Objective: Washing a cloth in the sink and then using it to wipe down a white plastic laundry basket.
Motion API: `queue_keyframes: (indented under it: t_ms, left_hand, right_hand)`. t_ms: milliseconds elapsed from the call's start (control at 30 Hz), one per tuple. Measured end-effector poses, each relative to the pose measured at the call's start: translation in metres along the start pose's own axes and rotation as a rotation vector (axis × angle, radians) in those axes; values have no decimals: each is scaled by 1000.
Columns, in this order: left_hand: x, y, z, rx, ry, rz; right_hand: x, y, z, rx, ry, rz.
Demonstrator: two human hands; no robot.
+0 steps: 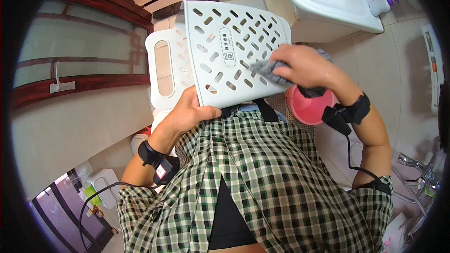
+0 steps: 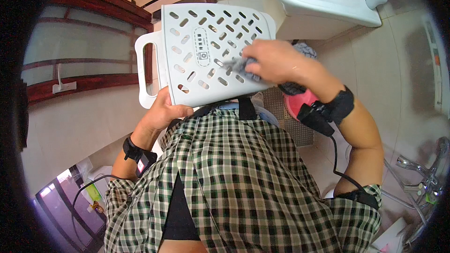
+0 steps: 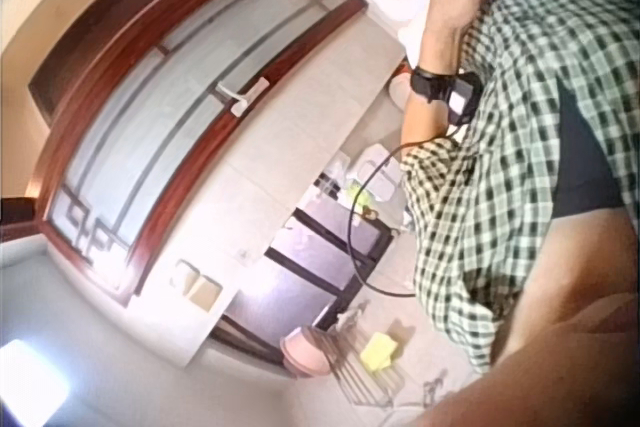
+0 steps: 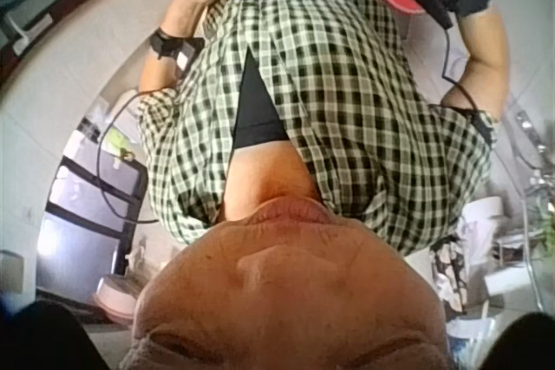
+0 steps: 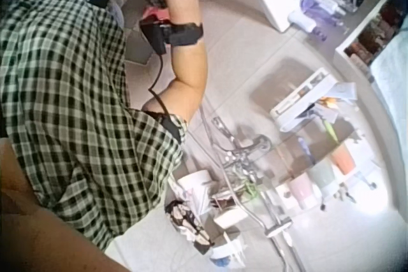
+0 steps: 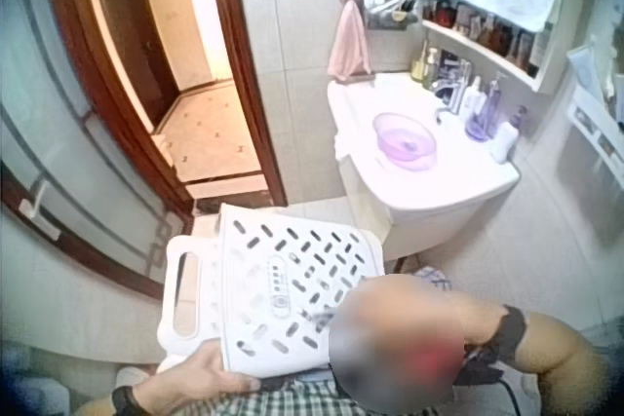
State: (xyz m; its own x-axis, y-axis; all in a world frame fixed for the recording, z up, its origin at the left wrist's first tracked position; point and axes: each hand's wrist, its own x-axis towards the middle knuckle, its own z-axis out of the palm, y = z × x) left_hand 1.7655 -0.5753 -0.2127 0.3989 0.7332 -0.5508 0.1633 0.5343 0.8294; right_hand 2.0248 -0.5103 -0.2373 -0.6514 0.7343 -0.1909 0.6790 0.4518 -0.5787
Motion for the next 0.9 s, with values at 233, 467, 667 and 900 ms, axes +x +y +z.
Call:
queue_keyframes:
  t_ms: [233, 467, 667, 900]
  left_hand:
    - [-2, 5, 3, -161, 15, 109]
    - [-6, -8, 6, -278, 21, 25]
    - [-8, -12, 11, -167, 10, 10]
    - [-9, -14, 17, -146, -55, 9]
  right_hand:
    - [14, -42, 6, 191, 303, -307]
    - [7, -54, 45, 149, 256, -338]
    - [2, -58, 44, 140, 226, -304]
    - [-4, -51, 31, 108, -64, -294]
